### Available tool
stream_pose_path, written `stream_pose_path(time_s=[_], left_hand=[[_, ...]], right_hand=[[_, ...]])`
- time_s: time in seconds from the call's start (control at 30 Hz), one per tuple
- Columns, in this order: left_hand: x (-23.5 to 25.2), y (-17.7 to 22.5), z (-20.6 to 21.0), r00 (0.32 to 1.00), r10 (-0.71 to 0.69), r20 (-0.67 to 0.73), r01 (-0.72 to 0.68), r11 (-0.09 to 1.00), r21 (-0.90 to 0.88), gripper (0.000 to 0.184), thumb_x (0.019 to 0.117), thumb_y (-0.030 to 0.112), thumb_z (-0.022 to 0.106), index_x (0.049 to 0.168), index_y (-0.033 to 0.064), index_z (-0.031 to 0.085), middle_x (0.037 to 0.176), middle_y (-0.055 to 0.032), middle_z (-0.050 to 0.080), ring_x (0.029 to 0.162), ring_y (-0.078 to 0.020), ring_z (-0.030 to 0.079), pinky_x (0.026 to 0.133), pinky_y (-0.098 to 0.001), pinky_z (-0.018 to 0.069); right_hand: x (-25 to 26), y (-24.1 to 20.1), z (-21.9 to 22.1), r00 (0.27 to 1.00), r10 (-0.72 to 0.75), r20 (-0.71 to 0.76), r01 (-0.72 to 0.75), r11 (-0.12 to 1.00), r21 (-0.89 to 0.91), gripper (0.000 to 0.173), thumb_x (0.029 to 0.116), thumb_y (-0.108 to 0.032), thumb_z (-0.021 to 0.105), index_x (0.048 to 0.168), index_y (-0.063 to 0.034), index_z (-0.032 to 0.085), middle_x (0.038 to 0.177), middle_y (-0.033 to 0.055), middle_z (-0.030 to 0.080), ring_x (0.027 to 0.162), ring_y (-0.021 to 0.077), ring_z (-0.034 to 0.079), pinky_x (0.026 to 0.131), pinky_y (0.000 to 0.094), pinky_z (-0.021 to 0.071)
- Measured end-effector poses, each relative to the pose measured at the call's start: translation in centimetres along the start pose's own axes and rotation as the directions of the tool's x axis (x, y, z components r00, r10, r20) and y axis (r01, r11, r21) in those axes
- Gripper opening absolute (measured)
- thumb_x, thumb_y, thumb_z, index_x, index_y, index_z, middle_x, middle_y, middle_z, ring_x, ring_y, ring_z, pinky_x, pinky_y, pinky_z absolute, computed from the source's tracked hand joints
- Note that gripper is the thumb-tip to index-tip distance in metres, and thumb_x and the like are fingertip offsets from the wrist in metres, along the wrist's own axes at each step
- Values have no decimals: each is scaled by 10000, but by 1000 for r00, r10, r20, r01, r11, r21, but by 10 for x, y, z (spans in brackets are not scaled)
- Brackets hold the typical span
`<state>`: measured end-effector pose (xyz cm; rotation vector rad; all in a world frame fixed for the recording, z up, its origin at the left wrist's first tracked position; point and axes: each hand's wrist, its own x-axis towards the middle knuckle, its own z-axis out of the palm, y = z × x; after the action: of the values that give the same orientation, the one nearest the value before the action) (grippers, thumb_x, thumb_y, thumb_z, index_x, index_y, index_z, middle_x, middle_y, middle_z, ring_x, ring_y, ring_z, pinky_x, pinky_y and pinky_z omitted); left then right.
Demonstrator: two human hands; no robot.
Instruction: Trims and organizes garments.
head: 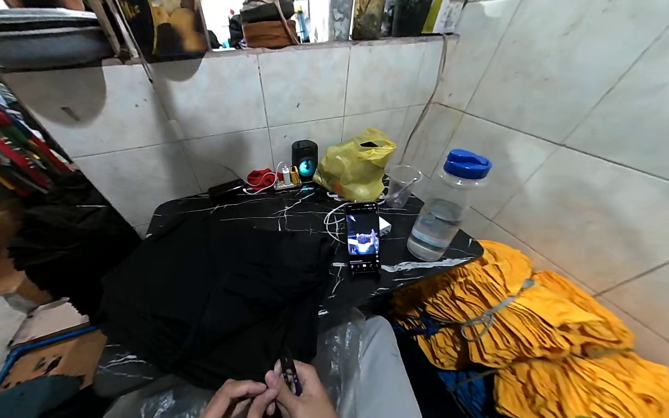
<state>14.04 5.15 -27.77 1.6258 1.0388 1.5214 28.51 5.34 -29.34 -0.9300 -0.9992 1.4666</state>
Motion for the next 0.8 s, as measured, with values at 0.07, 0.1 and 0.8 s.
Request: stream_pose_path(time_s=[0.07, 0.1, 0.8], left_hand=[[-1, 2, -2, 999, -23, -32, 22, 998, -53, 224, 797, 7, 843, 973, 62, 715, 932, 18, 739, 815, -93, 727, 733, -281, 650], [-1, 3, -3, 999, -24, -41, 21, 997, -76, 231, 798, 2, 840, 977, 79, 714, 945, 31, 737, 828, -88, 729, 738, -277, 653], [5, 9, -1, 998, 42, 46, -47, 991, 124, 143, 974, -24, 589, 1052, -43, 707, 1013, -60, 739, 868, -68, 709, 761, -234, 619]], right_hand=[[-1, 1, 0, 1000, -6, 6, 6, 1000, 18, 107, 1025, -124, 615, 960, -38, 622, 692, -41, 614, 545, -11, 516, 517, 164, 433], [-2, 1, 1, 1000, -18, 7, 18, 1000, 23, 100, 1017, -116, 626, 967, -29, 626, 696, -33, 626, 546, -10, 515, 516, 164, 426], [-3, -1, 5, 982, -187, -31, 168, 936, -308, 207, 1021, -174, 628, 974, 26, 656, 774, 52, 679, 676, 72, 622, 656, 243, 522]])
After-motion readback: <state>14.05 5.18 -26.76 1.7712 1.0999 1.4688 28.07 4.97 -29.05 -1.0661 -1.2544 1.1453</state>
